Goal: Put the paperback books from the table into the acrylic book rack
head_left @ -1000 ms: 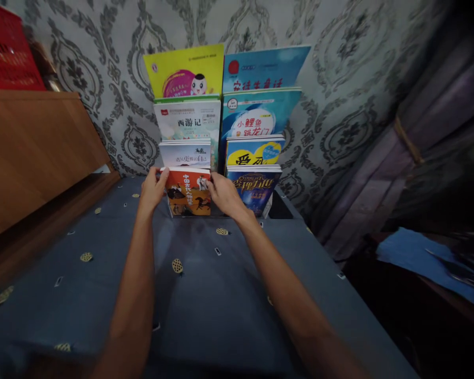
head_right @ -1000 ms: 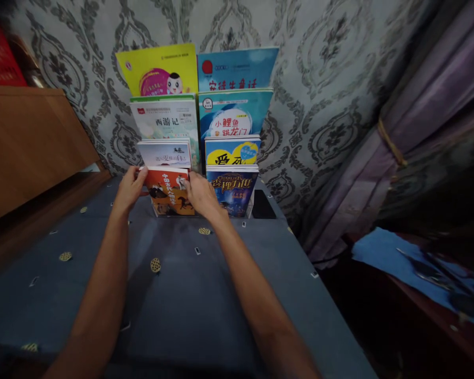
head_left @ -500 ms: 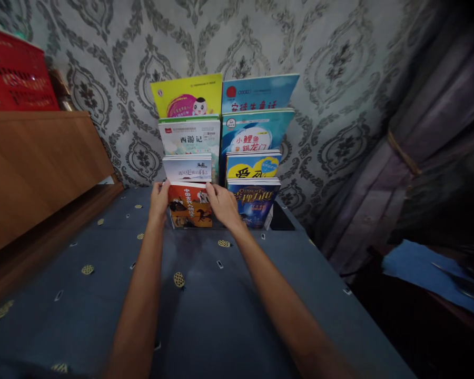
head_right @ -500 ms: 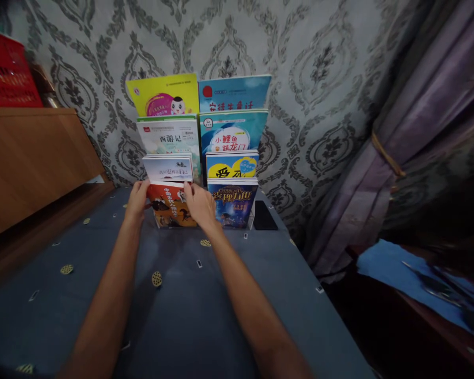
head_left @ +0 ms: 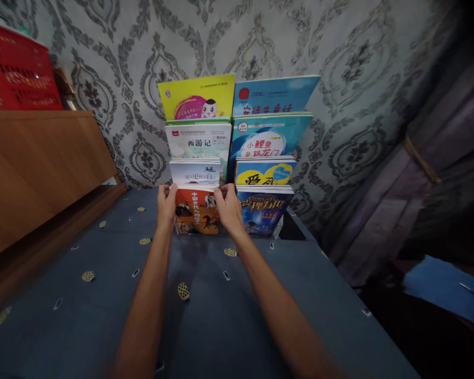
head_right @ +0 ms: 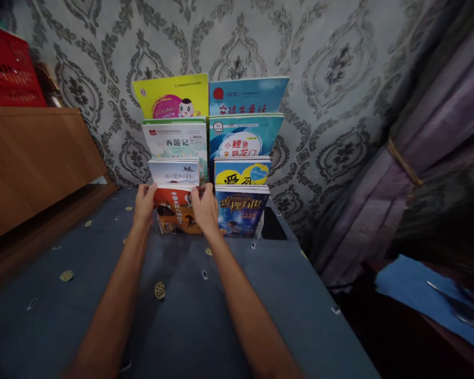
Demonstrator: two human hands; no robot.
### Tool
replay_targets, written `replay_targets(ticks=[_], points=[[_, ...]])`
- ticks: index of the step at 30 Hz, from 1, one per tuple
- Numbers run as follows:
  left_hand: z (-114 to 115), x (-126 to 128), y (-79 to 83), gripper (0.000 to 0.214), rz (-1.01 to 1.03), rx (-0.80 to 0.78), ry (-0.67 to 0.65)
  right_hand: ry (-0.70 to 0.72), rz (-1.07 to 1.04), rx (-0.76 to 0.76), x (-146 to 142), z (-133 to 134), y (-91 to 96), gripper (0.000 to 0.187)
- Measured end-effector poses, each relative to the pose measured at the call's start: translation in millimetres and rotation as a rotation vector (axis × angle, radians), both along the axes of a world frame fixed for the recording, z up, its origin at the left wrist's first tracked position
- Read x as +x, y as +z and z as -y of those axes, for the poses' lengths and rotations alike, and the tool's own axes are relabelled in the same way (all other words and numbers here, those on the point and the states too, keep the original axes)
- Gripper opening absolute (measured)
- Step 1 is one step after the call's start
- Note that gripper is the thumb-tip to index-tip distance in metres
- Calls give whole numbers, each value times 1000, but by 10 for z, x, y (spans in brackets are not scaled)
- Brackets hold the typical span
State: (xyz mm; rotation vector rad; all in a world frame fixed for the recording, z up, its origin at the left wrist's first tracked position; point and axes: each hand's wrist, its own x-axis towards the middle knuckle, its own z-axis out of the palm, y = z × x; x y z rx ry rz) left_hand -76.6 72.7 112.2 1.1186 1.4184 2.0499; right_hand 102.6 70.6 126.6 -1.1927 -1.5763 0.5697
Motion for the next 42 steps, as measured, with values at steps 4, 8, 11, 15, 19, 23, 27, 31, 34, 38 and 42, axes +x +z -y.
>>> replay_targets(ticks=[4, 8, 11, 15, 19, 23, 27, 31, 34, 38, 42], points=[[1, -12, -49, 34, -19, 52, 3, -3, -19, 38, -9, -2, -17, 28], [30, -98, -88, 45, 15, 79, -75, -16, -21, 91, -11, 6, -45, 28], [51, -159, -101, 55, 141, 71, -130, -14, -33, 91, -8, 1, -69, 31], [64, -167, -119, 55, 152, 147, -149, -9, -28, 110, -2, -12, -85, 31], [65, -159, -157, 46, 38, 213, -168, -15, -5, 104, -4, -6, -74, 32], [43, -175, -196, 39, -54, 251, -119, -21, 2, 109, -7, 3, -63, 32], [7, -179, -220, 35, -88, 255, -77, -22, 21, 127, 1, 11, -69, 33], [-23, -174, -239, 33, -91, 243, -23, -6, 27, 126, 8, 23, -79, 34], [-36, -179, -251, 32, -78, 234, -22, 9, 31, 119, 11, 33, -83, 33], [-40, -188, -254, 35, -57, 231, -23, -29, 64, 198, 0, 84, -76, 33], [-33, -194, -246, 37, -66, 233, -33, -60, 69, 368, -45, 206, -49, 37]])
